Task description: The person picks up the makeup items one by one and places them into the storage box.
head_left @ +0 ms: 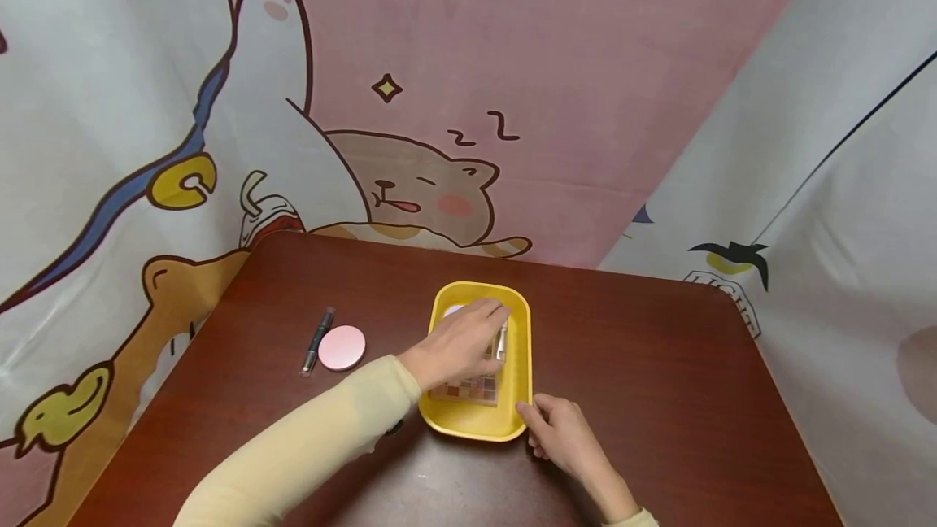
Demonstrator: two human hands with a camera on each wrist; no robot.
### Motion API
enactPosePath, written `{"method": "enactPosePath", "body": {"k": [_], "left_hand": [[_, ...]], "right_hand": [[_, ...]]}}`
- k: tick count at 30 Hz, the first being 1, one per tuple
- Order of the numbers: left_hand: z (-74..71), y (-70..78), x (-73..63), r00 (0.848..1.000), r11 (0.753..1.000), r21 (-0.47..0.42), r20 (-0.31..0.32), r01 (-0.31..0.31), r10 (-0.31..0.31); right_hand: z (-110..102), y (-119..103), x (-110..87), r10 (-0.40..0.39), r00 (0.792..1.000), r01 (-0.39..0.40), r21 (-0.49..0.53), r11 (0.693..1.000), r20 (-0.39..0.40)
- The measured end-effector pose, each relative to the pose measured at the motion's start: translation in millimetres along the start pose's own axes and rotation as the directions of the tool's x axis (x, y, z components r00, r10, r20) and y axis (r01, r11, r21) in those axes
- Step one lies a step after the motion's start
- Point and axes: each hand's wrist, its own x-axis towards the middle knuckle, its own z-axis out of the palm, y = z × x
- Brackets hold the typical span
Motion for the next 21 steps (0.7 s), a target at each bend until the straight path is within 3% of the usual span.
{"method": "enactPosePath", "body": {"k": [10, 21], "left_hand": [[-2.8, 2.1, 7.9, 0.999, 1.0, 0.004, 0.036, 0.008, -0.008], [0.6, 4.3, 17.3, 0.999, 0.998, 0.051, 0.018, -0.032, 0.031]], "right_hand": [[0.3, -0.1, 0.8, -0.003, 1.0, 0.003, -0.003, 1.0, -0.008], [0.6, 0.7, 1.0, -0.003, 1.0, 0.003, 0.004, 1.0, -0.01]]}}
